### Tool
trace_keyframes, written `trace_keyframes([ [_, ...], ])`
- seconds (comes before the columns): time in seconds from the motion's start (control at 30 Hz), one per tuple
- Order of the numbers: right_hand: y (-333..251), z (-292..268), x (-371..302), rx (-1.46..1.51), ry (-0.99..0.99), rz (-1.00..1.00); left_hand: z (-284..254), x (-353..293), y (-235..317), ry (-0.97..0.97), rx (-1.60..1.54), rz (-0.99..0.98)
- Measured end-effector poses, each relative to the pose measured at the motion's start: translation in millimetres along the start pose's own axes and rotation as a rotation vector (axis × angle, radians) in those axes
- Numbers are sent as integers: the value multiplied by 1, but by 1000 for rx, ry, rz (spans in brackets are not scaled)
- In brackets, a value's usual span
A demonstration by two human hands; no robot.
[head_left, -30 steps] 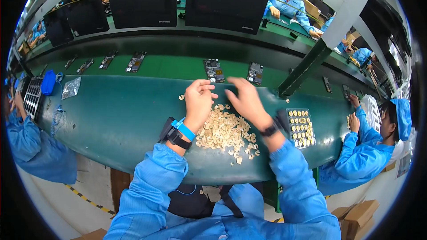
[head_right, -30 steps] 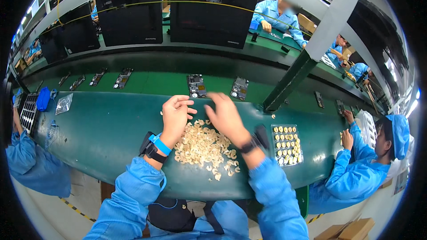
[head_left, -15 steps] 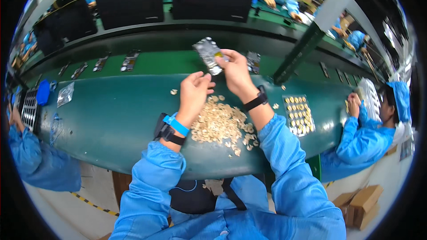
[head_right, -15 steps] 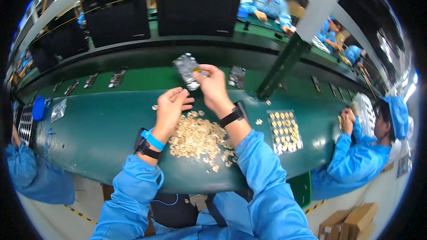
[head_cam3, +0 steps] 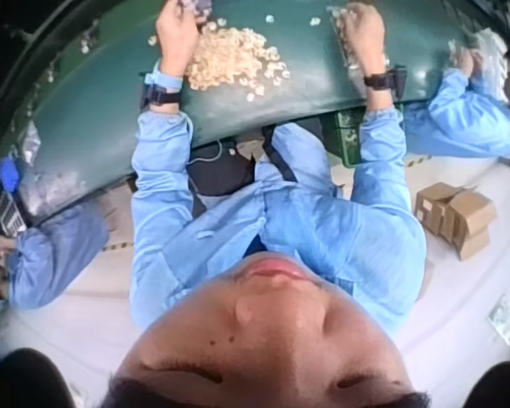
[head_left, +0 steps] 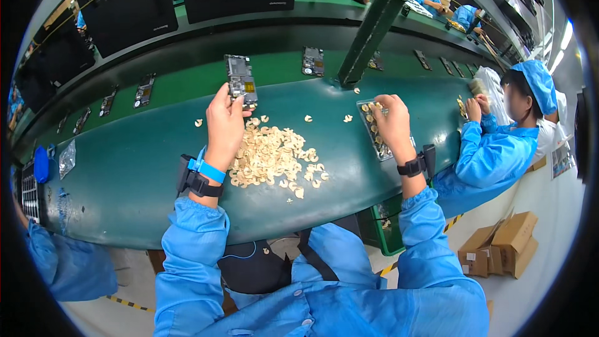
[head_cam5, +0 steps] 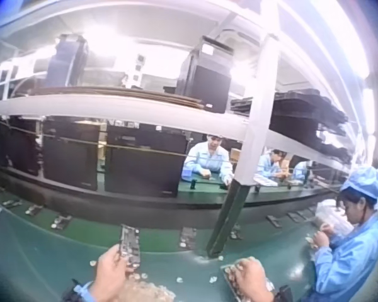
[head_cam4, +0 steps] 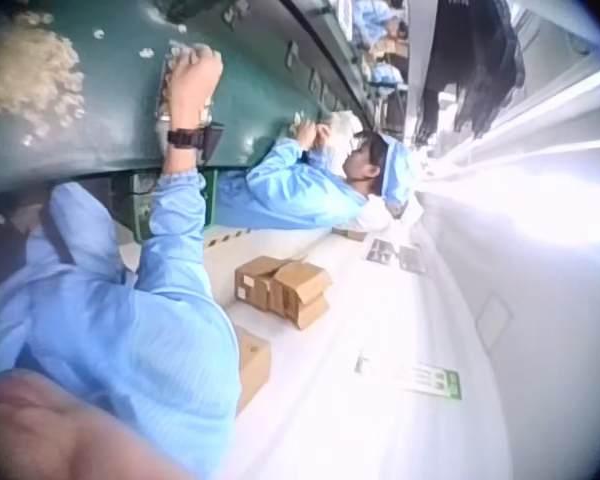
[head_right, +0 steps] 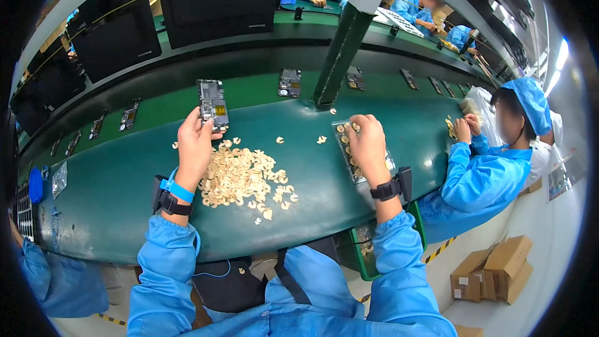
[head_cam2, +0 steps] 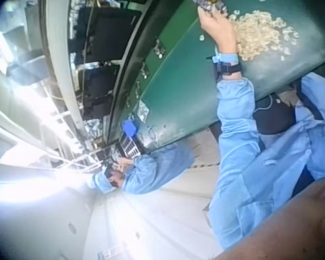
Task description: Installing small components onto circuit boards on an electronics assembly line.
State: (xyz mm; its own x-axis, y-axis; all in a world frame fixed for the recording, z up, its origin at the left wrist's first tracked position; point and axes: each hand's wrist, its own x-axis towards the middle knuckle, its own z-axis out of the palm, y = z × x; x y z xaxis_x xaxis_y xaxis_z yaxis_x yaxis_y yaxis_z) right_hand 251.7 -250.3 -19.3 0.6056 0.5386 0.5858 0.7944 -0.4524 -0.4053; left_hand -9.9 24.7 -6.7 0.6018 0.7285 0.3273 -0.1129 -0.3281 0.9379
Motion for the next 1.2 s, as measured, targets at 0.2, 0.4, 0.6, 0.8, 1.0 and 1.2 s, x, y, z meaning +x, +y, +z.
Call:
trace_keyframes([
  [0.2, 12, 0, 7, -60, -156, -165, -1, -3, -1, 38, 46, 77],
  [0.4, 21, 2, 6, 48, -127, -230, -2, -2, 3, 92, -17, 85],
  [0.6, 29, -1, -2, -53, -180, -164, -2, -3, -5, 42, -129, 95],
  [0.8, 26, -7, -6, -148, -161, -315, 1, -4, 1, 21, -109, 176],
  [1.0, -25, -19, 11, 42, -25, -470, 7, -8, 10, -85, 38, 272],
  [1.2, -139, 19, 37, 469, -215, -684, 2, -16, 16, -125, 114, 356],
])
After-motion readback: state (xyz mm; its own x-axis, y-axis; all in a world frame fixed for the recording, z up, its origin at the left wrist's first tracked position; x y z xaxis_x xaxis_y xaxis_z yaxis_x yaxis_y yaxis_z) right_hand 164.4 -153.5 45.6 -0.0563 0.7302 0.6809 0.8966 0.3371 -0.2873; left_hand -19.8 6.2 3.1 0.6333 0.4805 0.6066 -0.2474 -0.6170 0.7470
